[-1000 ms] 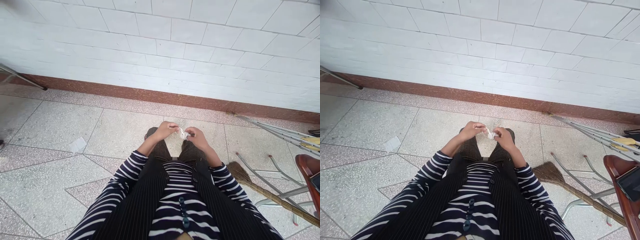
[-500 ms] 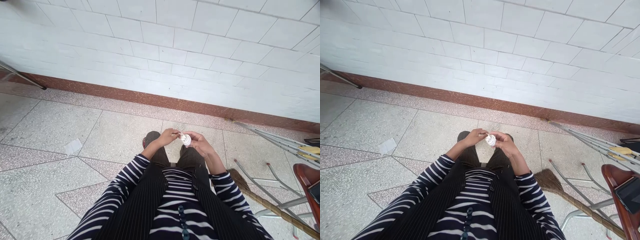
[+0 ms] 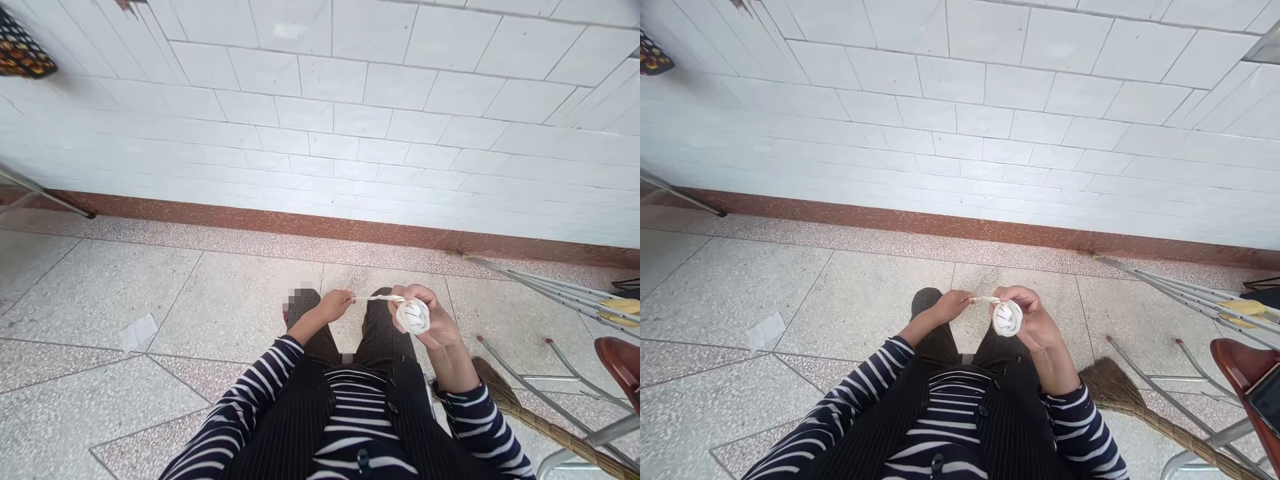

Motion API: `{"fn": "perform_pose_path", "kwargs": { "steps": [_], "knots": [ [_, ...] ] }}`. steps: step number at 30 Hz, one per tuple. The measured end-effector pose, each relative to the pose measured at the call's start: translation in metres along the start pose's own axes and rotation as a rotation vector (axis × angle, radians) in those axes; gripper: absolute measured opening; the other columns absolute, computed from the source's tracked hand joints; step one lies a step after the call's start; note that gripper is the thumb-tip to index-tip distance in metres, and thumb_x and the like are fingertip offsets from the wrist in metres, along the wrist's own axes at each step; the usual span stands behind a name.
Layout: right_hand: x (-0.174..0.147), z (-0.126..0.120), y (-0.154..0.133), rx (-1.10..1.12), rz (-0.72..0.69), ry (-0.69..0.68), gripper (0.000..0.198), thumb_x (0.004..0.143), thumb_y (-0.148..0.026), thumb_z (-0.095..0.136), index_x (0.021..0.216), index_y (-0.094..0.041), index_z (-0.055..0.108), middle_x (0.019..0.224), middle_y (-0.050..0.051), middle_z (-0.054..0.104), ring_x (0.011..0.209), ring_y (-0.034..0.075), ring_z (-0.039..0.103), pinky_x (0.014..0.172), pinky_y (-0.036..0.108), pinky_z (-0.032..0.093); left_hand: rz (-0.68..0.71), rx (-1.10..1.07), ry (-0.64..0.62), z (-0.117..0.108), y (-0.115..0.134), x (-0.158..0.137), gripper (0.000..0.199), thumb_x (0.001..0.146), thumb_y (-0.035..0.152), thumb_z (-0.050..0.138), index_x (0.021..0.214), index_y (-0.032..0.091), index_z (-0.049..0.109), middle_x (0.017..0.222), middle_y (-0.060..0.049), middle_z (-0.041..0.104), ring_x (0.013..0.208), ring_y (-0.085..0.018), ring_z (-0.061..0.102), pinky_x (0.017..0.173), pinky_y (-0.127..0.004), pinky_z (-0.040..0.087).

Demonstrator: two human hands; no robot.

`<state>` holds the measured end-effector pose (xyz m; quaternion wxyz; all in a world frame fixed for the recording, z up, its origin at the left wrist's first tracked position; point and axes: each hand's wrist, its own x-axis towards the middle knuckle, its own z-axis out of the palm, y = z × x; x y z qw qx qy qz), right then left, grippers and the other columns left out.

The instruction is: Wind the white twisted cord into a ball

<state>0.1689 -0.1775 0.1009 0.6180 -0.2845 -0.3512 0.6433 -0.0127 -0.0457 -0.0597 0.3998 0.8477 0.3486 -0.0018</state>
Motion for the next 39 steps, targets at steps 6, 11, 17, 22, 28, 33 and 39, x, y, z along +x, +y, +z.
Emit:
{"fn": "perform_pose_path", "kwargs": {
  "steps": [6,11,17,22,28,33,39],
  "knots": [
    [-0.027,0.004,-0.025,0.067,-0.117,-0.078,0.022,0.071,-0.043,0.084,0.087,-0.033,0.073,0.067,-0.003,0.046,0.046,0.008,0.041,0.035,0.018,0.027,-0.170,0.100,0.028,-0.041,-0.036,0.011,0.035,0.097,0.023,0.043,0.115,0.021,0.072,0.099,-0.007,0.075,0.091,-0.021,0.068,0.081,-0.027,0.049],
    [-0.041,-0.005,-0.025,0.049,-0.059,0.023,0.022,0.065,-0.043,0.087,0.077,-0.032,0.072,0.062,-0.002,0.043,0.046,0.011,0.042,0.033,0.020,0.026,-0.279,0.272,0.299,-0.151,-0.037,0.029,0.033,0.097,0.026,0.045,0.112,0.020,0.073,0.088,-0.011,0.075,0.079,-0.024,0.067,0.073,-0.030,0.049],
    [-0.022,-0.003,0.004,0.109,0.044,0.312,0.040,0.051,-0.034,0.095,0.085,-0.029,0.074,0.076,0.001,0.058,0.065,0.014,0.052,0.048,0.024,0.044,-0.120,0.090,0.484,-0.160,0.013,0.058,0.037,0.100,0.026,0.040,0.127,0.020,0.065,0.100,-0.009,0.075,0.075,-0.019,0.066,0.070,-0.028,0.049],
    [-0.005,-0.013,0.028,0.170,0.165,0.472,0.045,0.053,-0.025,0.094,0.093,-0.031,0.074,0.086,-0.001,0.067,0.075,0.015,0.060,0.060,0.025,0.052,-0.003,-0.148,0.190,-0.057,0.023,0.047,0.042,0.092,0.026,0.056,0.133,0.020,0.061,0.106,-0.007,0.075,0.092,-0.021,0.069,0.084,-0.031,0.051],
    [0.012,-0.024,0.036,0.060,0.225,0.440,0.040,0.061,-0.023,0.088,0.099,-0.028,0.075,0.093,-0.001,0.069,0.077,0.013,0.061,0.065,0.024,0.053,0.164,-0.778,0.161,-0.019,0.051,-0.004,0.043,0.089,0.032,0.061,0.128,0.015,0.063,0.130,-0.014,0.066,0.118,-0.026,0.062,0.083,-0.031,0.053],
    [0.020,-0.016,0.029,-0.206,0.215,0.328,0.040,0.068,-0.025,0.085,0.107,-0.026,0.076,0.092,0.001,0.069,0.077,0.014,0.061,0.062,0.024,0.052,0.212,-0.942,0.144,-0.033,0.077,-0.020,0.048,0.083,0.039,0.073,0.124,0.015,0.068,0.120,-0.011,0.071,0.109,-0.025,0.065,0.092,-0.034,0.051],
    [0.011,-0.009,0.026,-0.387,0.148,0.273,0.045,0.071,-0.027,0.084,0.114,-0.030,0.074,0.091,0.001,0.068,0.081,0.017,0.060,0.063,0.028,0.054,0.142,-0.912,0.137,-0.043,0.077,-0.024,0.041,0.082,0.051,0.071,0.097,0.013,0.077,0.096,-0.009,0.076,0.088,-0.021,0.068,0.082,-0.033,0.053]
  ]
}}
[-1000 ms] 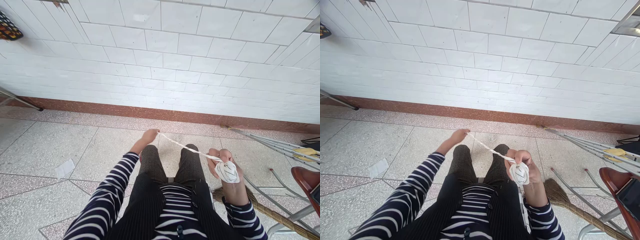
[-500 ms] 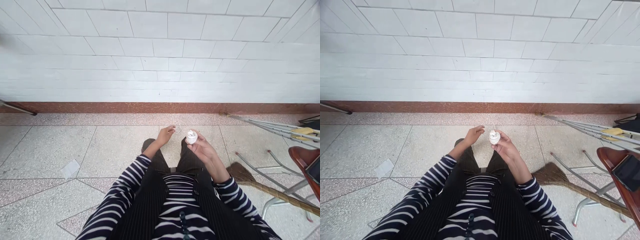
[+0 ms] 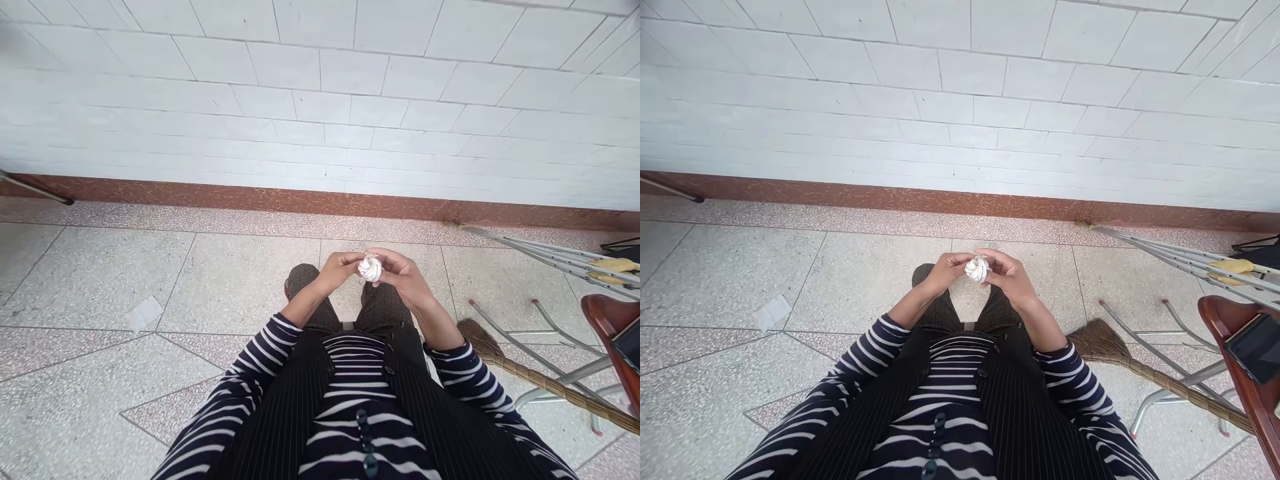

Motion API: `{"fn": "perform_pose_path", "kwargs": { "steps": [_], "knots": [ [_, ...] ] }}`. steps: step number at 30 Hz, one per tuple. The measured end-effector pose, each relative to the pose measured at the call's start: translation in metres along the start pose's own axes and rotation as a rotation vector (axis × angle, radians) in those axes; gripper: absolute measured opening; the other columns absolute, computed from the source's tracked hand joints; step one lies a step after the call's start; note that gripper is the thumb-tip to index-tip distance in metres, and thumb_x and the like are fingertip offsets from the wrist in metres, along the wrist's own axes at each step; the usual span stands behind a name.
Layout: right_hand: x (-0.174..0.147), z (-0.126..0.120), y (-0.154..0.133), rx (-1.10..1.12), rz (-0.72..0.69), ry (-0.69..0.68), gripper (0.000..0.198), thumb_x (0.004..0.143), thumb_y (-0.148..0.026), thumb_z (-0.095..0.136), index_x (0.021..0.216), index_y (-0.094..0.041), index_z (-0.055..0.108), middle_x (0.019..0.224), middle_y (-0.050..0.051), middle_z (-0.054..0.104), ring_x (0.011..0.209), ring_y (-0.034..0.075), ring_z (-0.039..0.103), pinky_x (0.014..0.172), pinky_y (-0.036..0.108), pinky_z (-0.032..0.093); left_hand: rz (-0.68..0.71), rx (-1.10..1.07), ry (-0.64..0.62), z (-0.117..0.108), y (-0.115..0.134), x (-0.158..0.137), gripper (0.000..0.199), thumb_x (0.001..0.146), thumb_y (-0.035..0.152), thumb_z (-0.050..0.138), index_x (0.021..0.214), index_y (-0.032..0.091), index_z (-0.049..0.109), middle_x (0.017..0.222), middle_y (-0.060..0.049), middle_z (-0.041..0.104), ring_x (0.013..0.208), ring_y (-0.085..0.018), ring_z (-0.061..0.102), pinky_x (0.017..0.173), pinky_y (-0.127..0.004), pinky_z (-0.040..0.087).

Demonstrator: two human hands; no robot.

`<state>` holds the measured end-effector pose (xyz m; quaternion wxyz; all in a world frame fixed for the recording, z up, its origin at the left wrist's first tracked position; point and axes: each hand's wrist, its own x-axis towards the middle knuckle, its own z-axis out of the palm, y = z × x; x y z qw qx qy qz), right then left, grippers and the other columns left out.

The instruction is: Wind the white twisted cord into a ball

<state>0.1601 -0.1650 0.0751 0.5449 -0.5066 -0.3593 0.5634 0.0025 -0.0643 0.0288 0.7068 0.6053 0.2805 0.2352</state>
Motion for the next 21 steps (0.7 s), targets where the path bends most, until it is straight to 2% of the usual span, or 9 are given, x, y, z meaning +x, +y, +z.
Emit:
{"fn": "perform_pose_path", "kwargs": {
  "steps": [2,8,12,14,16,18,21],
  "knots": [
    [-0.002,0.000,0.000,0.016,-0.016,-0.034,0.048,0.074,-0.027,0.082,0.120,-0.031,0.071,0.092,0.001,0.068,0.080,0.016,0.060,0.063,0.028,0.055,0.025,0.029,0.011,-0.006,0.008,0.001,0.040,0.084,0.050,0.068,0.095,0.013,0.077,0.095,-0.009,0.076,0.086,-0.020,0.068,0.080,-0.032,0.053],
    [0.002,0.006,-0.001,0.015,-0.026,-0.181,0.057,0.077,-0.027,0.079,0.131,-0.031,0.063,0.090,0.001,0.065,0.075,0.015,0.058,0.063,0.027,0.054,0.120,0.139,-0.061,-0.024,0.039,0.008,0.030,0.088,0.040,0.064,0.081,0.012,0.074,0.081,-0.006,0.074,0.076,-0.015,0.067,0.078,-0.028,0.054],
    [0.006,0.006,-0.002,0.001,-0.017,-0.167,0.060,0.075,-0.027,0.081,0.132,-0.032,0.059,0.088,0.000,0.064,0.071,0.014,0.057,0.057,0.025,0.051,0.094,0.167,-0.071,-0.031,0.053,0.009,0.030,0.087,0.036,0.062,0.071,0.012,0.071,0.073,-0.006,0.072,0.072,-0.015,0.066,0.077,-0.028,0.054],
    [0.009,0.001,-0.002,-0.046,-0.010,-0.175,0.055,0.075,-0.027,0.080,0.127,-0.030,0.060,0.088,0.000,0.064,0.070,0.014,0.056,0.056,0.025,0.049,0.063,0.165,-0.086,-0.034,0.059,0.008,0.032,0.086,0.037,0.061,0.068,0.012,0.070,0.071,-0.006,0.071,0.071,-0.016,0.066,0.076,-0.029,0.054],
    [0.015,-0.008,0.000,-0.154,0.013,-0.193,0.044,0.075,-0.026,0.076,0.117,-0.027,0.064,0.088,0.001,0.064,0.071,0.014,0.056,0.055,0.025,0.048,0.037,0.197,-0.093,-0.038,0.063,0.008,0.032,0.085,0.036,0.061,0.067,0.012,0.070,0.069,-0.006,0.070,0.069,-0.015,0.066,0.074,-0.028,0.054],
    [0.023,-0.019,0.003,-0.363,0.025,-0.165,0.030,0.076,-0.023,0.069,0.106,-0.024,0.066,0.087,0.001,0.065,0.071,0.015,0.057,0.056,0.027,0.048,0.018,0.275,-0.106,-0.042,0.066,0.009,0.030,0.085,0.033,0.060,0.065,0.013,0.070,0.067,-0.005,0.070,0.067,-0.015,0.065,0.072,-0.027,0.053],
    [0.038,-0.030,0.005,-0.798,-0.060,0.015,0.022,0.074,-0.016,0.062,0.094,-0.023,0.068,0.081,0.002,0.064,0.069,0.017,0.057,0.061,0.031,0.046,-0.010,0.398,-0.143,-0.046,0.070,0.013,0.027,0.084,0.028,0.059,0.063,0.014,0.070,0.065,-0.003,0.069,0.066,-0.013,0.064,0.069,-0.024,0.050]
  ]
}}
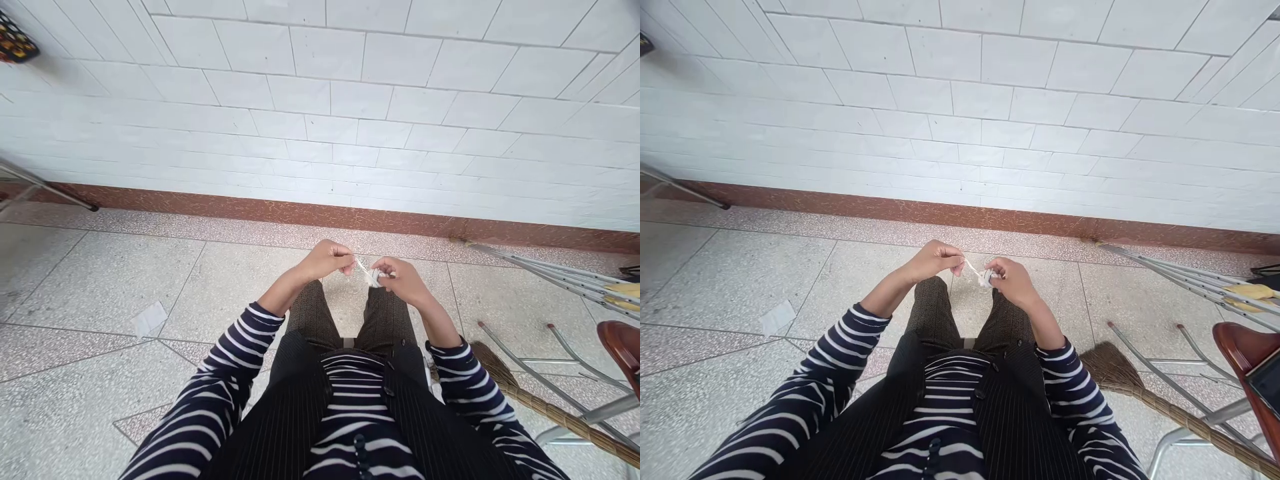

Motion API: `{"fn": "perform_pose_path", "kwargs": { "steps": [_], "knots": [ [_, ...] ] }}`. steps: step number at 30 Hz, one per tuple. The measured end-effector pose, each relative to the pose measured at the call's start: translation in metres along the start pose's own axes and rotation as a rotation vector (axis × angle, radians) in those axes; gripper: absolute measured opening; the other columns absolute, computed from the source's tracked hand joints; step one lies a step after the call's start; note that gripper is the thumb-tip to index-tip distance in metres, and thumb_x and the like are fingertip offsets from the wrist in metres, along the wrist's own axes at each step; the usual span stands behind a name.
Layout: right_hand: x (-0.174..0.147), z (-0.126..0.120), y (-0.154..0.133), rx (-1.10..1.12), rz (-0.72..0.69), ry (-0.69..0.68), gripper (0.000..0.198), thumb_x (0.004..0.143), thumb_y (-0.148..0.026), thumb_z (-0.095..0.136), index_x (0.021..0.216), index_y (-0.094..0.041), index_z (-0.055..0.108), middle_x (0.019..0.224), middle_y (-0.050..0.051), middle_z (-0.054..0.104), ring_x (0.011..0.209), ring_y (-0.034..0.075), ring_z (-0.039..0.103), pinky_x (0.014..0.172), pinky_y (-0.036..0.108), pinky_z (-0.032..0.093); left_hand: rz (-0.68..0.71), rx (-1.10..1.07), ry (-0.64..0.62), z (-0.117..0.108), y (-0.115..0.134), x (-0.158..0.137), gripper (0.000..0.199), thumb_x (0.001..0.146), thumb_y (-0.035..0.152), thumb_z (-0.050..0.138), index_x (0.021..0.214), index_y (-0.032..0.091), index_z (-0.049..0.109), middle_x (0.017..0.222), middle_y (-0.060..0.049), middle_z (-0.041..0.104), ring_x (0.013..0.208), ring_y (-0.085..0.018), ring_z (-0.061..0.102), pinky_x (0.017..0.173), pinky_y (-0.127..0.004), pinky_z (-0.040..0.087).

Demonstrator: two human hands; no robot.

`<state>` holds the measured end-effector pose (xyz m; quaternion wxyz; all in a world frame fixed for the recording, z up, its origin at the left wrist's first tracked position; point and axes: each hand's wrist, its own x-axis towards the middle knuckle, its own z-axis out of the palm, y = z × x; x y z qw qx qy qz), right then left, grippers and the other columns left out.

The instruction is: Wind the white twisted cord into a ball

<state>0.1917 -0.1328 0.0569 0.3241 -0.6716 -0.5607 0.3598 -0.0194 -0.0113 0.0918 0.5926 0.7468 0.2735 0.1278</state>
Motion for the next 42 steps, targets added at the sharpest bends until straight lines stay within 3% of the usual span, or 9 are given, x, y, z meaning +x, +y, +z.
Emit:
{"fn": "perform_pose_path", "kwargs": {
  "steps": [3,8,13,16,19,22,29,35,42],
  "knots": [
    [0.012,0.000,0.002,-0.202,-0.025,0.165,0.025,0.074,-0.011,0.059,0.095,-0.021,0.068,0.089,0.006,0.062,0.079,0.021,0.056,0.071,0.035,0.043,-0.029,-0.007,-0.041,-0.001,0.005,0.002,0.026,0.083,0.027,0.059,0.063,0.014,0.070,0.063,-0.002,0.068,0.063,-0.013,0.064,0.066,-0.023,0.049],
    [0.018,0.010,0.002,-0.222,-0.099,0.386,0.027,0.080,-0.012,0.053,0.103,-0.021,0.066,0.102,0.008,0.062,0.091,0.024,0.058,0.075,0.036,0.045,-0.024,-0.074,-0.072,0.010,0.010,-0.004,0.029,0.087,0.030,0.057,0.065,0.014,0.069,0.064,-0.003,0.068,0.063,-0.013,0.063,0.067,-0.024,0.048],
    [0.019,0.000,0.014,0.392,0.015,0.574,0.022,0.077,-0.029,0.068,0.098,-0.025,0.063,0.097,0.005,0.061,0.091,0.022,0.057,0.066,0.032,0.052,-0.082,-0.014,-0.130,0.033,-0.023,-0.015,0.031,0.089,0.036,0.057,0.073,0.015,0.071,0.066,-0.002,0.069,0.065,-0.014,0.063,0.064,-0.023,0.045],
    [0.019,-0.010,0.014,0.757,0.089,0.516,0.038,0.063,-0.036,0.082,0.094,-0.025,0.063,0.092,0.002,0.063,0.084,0.018,0.059,0.065,0.031,0.055,-0.126,-0.016,-0.094,0.042,-0.053,-0.014,0.029,0.088,0.036,0.057,0.076,0.015,0.072,0.075,-0.003,0.073,0.075,-0.015,0.065,0.071,-0.024,0.047],
    [0.014,-0.010,0.004,0.866,0.122,0.390,0.043,0.058,-0.036,0.087,0.094,-0.026,0.065,0.091,0.001,0.066,0.080,0.016,0.062,0.066,0.031,0.056,-0.158,-0.155,-0.066,0.048,-0.069,-0.004,0.025,0.084,0.037,0.066,0.093,0.015,0.074,0.089,-0.005,0.075,0.085,-0.017,0.068,0.079,-0.027,0.048],
    [0.008,-0.004,-0.008,0.959,0.127,0.258,0.040,0.060,-0.032,0.089,0.094,-0.027,0.069,0.092,0.000,0.068,0.082,0.015,0.063,0.068,0.029,0.056,-0.130,-0.352,-0.084,0.052,-0.064,0.009,0.040,0.080,0.042,0.074,0.109,0.014,0.071,0.094,-0.009,0.075,0.090,-0.019,0.068,0.084,-0.031,0.049],
    [0.003,-0.002,-0.014,0.958,0.184,0.246,0.039,0.058,-0.030,0.091,0.091,-0.026,0.071,0.089,-0.001,0.068,0.079,0.014,0.062,0.067,0.027,0.056,0.000,-0.497,0.104,0.059,-0.041,0.024,0.039,0.082,0.048,0.072,0.098,0.013,0.076,0.095,-0.010,0.074,0.092,-0.020,0.065,0.081,-0.031,0.050],
    [0.001,0.003,-0.016,1.064,0.236,0.204,0.039,0.054,-0.025,0.091,0.088,-0.026,0.072,0.088,-0.001,0.067,0.077,0.013,0.061,0.064,0.026,0.054,0.025,-0.084,0.422,0.058,-0.052,0.021,0.023,0.085,0.036,0.067,0.088,0.016,0.076,0.079,-0.002,0.071,0.074,-0.015,0.059,0.070,-0.026,0.043],
    [-0.008,0.005,-0.033,1.037,0.163,0.177,0.036,0.060,-0.026,0.089,0.091,-0.025,0.072,0.091,-0.001,0.067,0.076,0.013,0.060,0.063,0.024,0.054,0.008,0.159,0.378,0.049,-0.057,0.013,0.026,0.090,0.030,0.057,0.072,0.016,0.070,0.065,0.003,0.063,0.061,-0.011,0.051,0.062,-0.023,0.035]
  ]
}}
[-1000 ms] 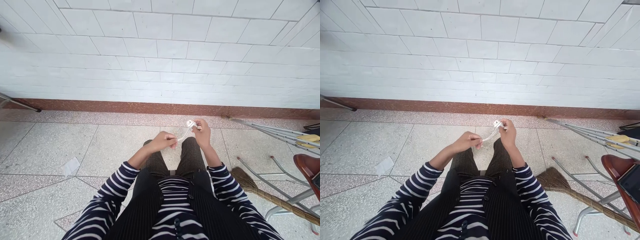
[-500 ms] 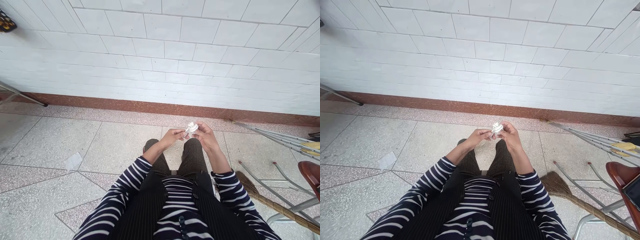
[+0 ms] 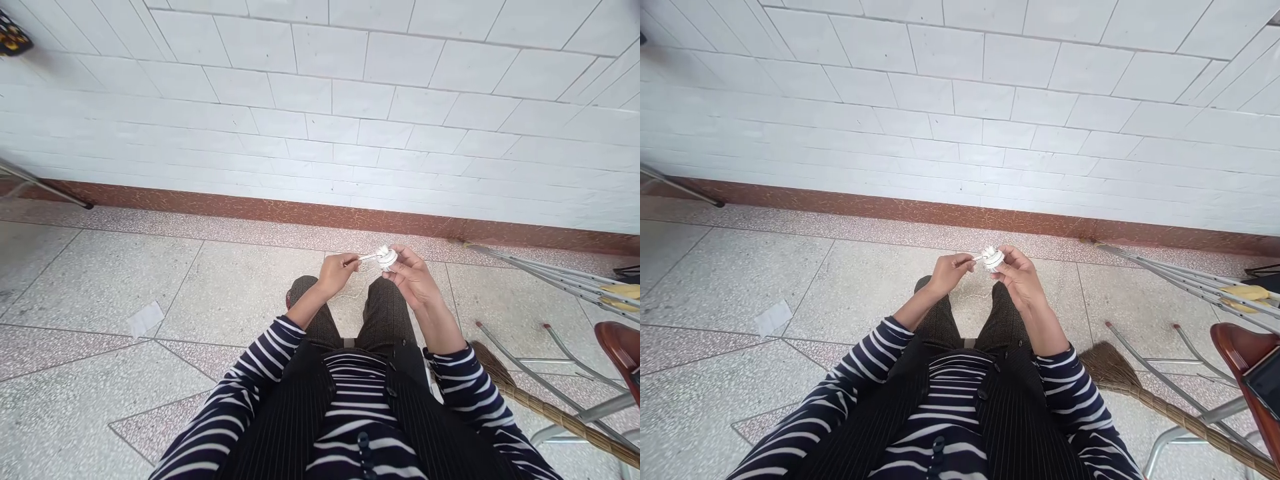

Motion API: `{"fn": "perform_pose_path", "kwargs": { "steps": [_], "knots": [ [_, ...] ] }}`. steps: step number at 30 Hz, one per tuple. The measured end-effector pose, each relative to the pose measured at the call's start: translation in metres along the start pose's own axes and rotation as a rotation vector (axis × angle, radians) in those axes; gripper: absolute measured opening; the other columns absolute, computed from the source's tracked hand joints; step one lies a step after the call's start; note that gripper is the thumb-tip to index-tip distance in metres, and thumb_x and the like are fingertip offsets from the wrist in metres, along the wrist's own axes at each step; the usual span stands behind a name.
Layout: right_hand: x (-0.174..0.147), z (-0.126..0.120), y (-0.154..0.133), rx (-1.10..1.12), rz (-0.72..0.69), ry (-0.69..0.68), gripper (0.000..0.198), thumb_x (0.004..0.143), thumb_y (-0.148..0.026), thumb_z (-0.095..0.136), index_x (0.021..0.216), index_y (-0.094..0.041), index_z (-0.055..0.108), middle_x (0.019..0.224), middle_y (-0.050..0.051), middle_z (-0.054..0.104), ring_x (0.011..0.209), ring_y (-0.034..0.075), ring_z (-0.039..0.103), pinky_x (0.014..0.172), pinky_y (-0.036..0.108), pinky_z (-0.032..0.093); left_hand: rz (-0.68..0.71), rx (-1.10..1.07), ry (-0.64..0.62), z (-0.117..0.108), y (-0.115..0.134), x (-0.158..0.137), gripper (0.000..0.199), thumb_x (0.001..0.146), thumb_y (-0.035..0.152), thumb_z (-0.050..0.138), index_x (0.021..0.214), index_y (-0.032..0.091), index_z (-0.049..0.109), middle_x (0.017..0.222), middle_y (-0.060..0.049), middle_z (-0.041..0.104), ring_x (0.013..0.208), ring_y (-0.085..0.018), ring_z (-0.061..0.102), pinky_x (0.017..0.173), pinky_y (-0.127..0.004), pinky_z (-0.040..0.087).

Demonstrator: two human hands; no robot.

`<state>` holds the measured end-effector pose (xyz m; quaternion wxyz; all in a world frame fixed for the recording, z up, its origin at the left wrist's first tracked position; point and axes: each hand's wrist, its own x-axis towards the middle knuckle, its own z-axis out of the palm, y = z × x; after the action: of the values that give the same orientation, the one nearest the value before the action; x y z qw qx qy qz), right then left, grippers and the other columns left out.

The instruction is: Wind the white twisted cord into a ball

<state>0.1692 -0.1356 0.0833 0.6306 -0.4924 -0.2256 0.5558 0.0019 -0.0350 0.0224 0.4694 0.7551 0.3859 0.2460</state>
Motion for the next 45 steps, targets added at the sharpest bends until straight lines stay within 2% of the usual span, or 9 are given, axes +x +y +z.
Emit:
{"fn": "perform_pose_path", "kwargs": {
  "steps": [6,14,19,25,30,33,36,41,45],
  "knots": [
    [-0.007,0.003,-0.002,-0.188,-0.139,0.010,0.032,0.067,-0.033,0.085,0.094,-0.024,0.069,0.092,0.001,0.066,0.081,0.015,0.061,0.063,0.026,0.056,0.000,-0.007,0.053,0.002,-0.001,-0.002,0.019,0.088,0.027,0.058,0.082,0.017,0.072,0.078,0.000,0.070,0.070,-0.014,0.057,0.069,-0.024,0.041],
    [0.037,-0.022,0.033,-0.814,-0.431,0.264,0.018,0.078,-0.023,0.060,0.096,-0.021,0.062,0.093,0.004,0.058,0.085,0.020,0.059,0.070,0.036,0.056,-0.102,-0.412,-0.367,0.002,0.021,-0.032,0.025,0.084,0.039,0.065,0.085,0.014,0.069,0.058,0.001,0.064,0.057,-0.012,0.056,0.063,-0.023,0.044],
    [0.039,-0.031,0.063,-0.956,-0.433,0.192,0.021,0.075,-0.014,0.052,0.091,-0.021,0.062,0.102,0.008,0.056,0.095,0.024,0.055,0.084,0.040,0.050,-0.087,-0.250,-0.435,-0.019,0.016,-0.026,0.021,0.083,0.034,0.064,0.078,0.015,0.070,0.057,0.001,0.063,0.056,-0.012,0.056,0.063,-0.023,0.043],
    [0.015,-0.020,0.077,-0.903,-0.316,-0.043,0.018,0.071,-0.016,0.055,0.087,-0.022,0.063,0.098,0.005,0.056,0.086,0.020,0.057,0.069,0.031,0.051,0.285,0.350,-0.192,-0.040,0.017,0.005,0.022,0.090,0.025,0.059,0.071,0.019,0.067,0.072,0.002,0.069,0.073,-0.015,0.061,0.108,-0.040,0.036],
    [-0.004,-0.009,0.062,-0.548,-0.141,-0.168,0.025,0.068,-0.028,0.074,0.088,-0.024,0.059,0.085,0.000,0.062,0.082,0.018,0.061,0.069,0.031,0.057,0.346,0.394,-0.192,-0.019,0.004,0.014,0.019,0.094,0.024,0.056,0.082,0.020,0.069,0.087,-0.001,0.074,0.086,-0.017,0.066,0.116,-0.043,0.027],
    [-0.008,-0.007,0.043,-0.175,0.012,-0.118,0.049,0.058,-0.028,0.088,0.101,-0.027,0.063,0.090,0.000,0.067,0.084,0.019,0.064,0.072,0.036,0.060,0.272,0.320,-0.175,-0.004,-0.011,0.008,0.018,0.095,0.024,0.055,0.088,0.021,0.071,0.093,-0.002,0.076,0.088,-0.017,0.067,0.115,-0.042,0.030],
    [-0.002,-0.011,0.030,-0.075,-0.002,-0.046,0.054,0.058,-0.031,0.089,0.106,-0.027,0.067,0.095,0.001,0.069,0.089,0.019,0.065,0.079,0.038,0.060,0.182,0.255,-0.200,0.007,-0.022,-0.004,0.023,0.095,0.023,0.052,0.083,0.021,0.071,0.087,-0.001,0.075,0.085,-0.017,0.067,0.113,-0.041,0.034],
    [0.033,-0.028,0.030,-0.376,-0.221,0.202,0.039,0.066,-0.035,0.078,0.102,-0.023,0.067,0.105,0.005,0.065,0.098,0.022,0.062,0.085,0.043,0.058,0.100,0.169,-0.299,0.014,-0.022,-0.023,0.030,0.095,0.024,0.050,0.071,0.020,0.067,0.079,0.001,0.072,0.078,-0.016,0.065,0.106,-0.036,0.039],
    [0.052,-0.040,0.053,-0.569,-0.244,0.304,0.028,0.066,-0.023,0.069,0.094,-0.020,0.067,0.104,0.008,0.059,0.095,0.023,0.053,0.094,0.048,0.049,0.197,0.293,-0.292,0.009,-0.011,-0.025,0.029,0.097,0.025,0.050,0.075,0.020,0.068,0.076,0.000,0.070,0.077,-0.016,0.064,0.113,-0.040,0.034]
  ]
}}
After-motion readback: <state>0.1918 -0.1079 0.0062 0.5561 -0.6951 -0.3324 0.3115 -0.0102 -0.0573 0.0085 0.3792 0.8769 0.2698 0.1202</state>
